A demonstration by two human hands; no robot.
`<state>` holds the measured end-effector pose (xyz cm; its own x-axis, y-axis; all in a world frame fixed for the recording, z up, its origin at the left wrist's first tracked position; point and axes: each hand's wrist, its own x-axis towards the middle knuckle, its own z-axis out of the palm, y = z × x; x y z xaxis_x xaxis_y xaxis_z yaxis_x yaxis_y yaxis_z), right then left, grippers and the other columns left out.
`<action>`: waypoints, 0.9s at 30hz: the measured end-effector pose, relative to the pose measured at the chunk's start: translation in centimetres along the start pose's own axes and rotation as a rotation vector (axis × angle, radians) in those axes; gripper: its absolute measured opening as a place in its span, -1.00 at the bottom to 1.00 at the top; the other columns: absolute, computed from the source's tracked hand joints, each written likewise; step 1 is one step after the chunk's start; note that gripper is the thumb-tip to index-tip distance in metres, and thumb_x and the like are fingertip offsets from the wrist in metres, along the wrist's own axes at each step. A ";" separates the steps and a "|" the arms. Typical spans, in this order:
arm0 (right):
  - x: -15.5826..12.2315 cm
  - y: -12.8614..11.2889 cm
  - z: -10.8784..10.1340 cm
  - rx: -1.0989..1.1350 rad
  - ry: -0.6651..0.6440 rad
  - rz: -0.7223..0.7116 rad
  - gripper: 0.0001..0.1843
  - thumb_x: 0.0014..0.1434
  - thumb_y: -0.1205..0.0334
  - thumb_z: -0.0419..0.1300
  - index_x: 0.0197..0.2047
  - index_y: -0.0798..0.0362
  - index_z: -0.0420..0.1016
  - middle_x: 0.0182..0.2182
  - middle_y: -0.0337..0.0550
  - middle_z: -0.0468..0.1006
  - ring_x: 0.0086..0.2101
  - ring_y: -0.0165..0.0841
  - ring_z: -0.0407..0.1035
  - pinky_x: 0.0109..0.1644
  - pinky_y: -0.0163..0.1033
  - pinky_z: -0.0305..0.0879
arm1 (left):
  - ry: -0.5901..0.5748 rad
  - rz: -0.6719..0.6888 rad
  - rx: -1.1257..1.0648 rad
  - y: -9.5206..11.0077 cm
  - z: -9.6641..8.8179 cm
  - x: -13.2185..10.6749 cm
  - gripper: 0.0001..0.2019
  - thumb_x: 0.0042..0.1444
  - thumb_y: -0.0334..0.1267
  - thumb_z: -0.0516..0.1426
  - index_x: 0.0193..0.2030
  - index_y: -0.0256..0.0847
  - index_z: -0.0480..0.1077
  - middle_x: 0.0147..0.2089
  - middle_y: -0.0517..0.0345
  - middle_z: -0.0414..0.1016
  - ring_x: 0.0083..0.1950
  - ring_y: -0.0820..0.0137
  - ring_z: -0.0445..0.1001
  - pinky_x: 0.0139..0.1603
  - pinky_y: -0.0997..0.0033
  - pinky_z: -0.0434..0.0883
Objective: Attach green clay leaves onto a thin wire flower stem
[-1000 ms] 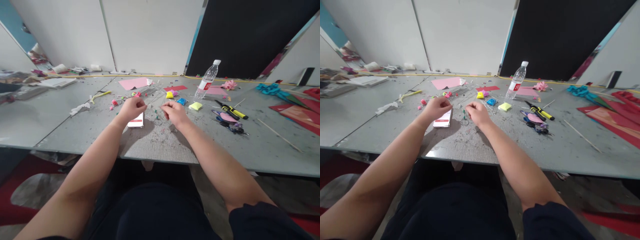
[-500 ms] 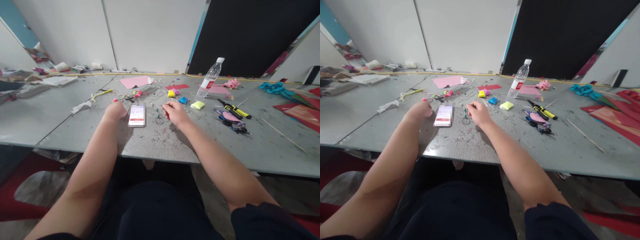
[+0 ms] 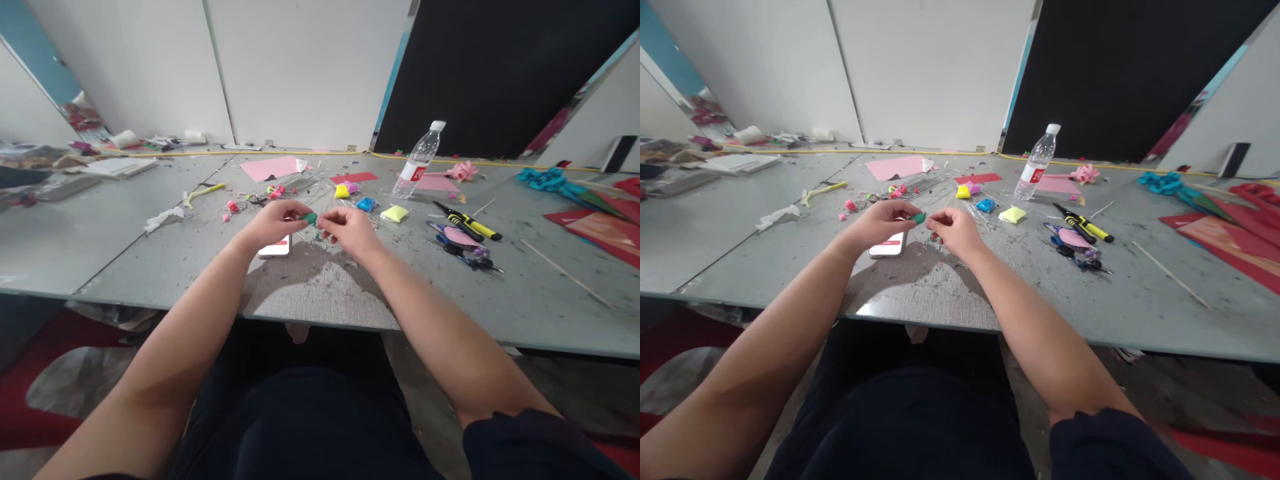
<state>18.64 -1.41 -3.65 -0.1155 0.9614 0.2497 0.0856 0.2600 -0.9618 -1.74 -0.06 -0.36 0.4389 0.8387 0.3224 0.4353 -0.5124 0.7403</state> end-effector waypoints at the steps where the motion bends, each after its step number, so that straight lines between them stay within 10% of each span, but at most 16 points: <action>1: 0.0 -0.1 0.0 0.005 0.003 -0.002 -0.79 0.10 0.15 0.46 -0.34 0.04 0.55 -0.43 -0.16 0.62 -0.49 -0.39 0.48 -0.51 -0.30 0.32 | -0.016 0.028 -0.019 -0.1 0.2 0.0 -0.76 0.12 -0.23 0.26 -0.09 -0.25 0.58 -0.15 0.02 0.62 -0.19 0.38 0.51 -0.15 0.37 0.44; 22: -0.6 -1.2 0.0 -0.196 -0.019 0.020 -0.86 0.13 0.37 0.25 -0.47 0.08 0.53 -0.61 -0.26 0.50 -0.60 -0.46 0.33 -0.50 -0.33 0.20 | -0.035 0.226 0.217 -0.5 1.0 0.2 -0.81 0.10 -0.20 0.26 -0.16 -0.19 0.56 -0.27 0.11 0.59 -0.28 0.41 0.49 -0.23 0.39 0.44; 27: -0.3 -1.7 -0.9 -0.263 0.161 0.035 -0.75 0.18 0.39 0.18 -0.53 0.03 0.36 -0.68 -0.33 0.39 -0.60 -0.45 0.30 -0.46 -0.32 0.18 | 0.126 0.113 0.250 -0.3 0.5 0.2 -0.88 0.04 -0.28 0.23 -0.28 -0.22 0.55 -0.35 0.11 0.56 -0.32 0.40 0.46 -0.23 0.35 0.42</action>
<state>19.37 -2.10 -2.00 0.0482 0.9666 0.2519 0.3427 0.2209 -0.9131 -1.38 0.15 -0.77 0.4019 0.7817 0.4768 0.5761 -0.6206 0.5319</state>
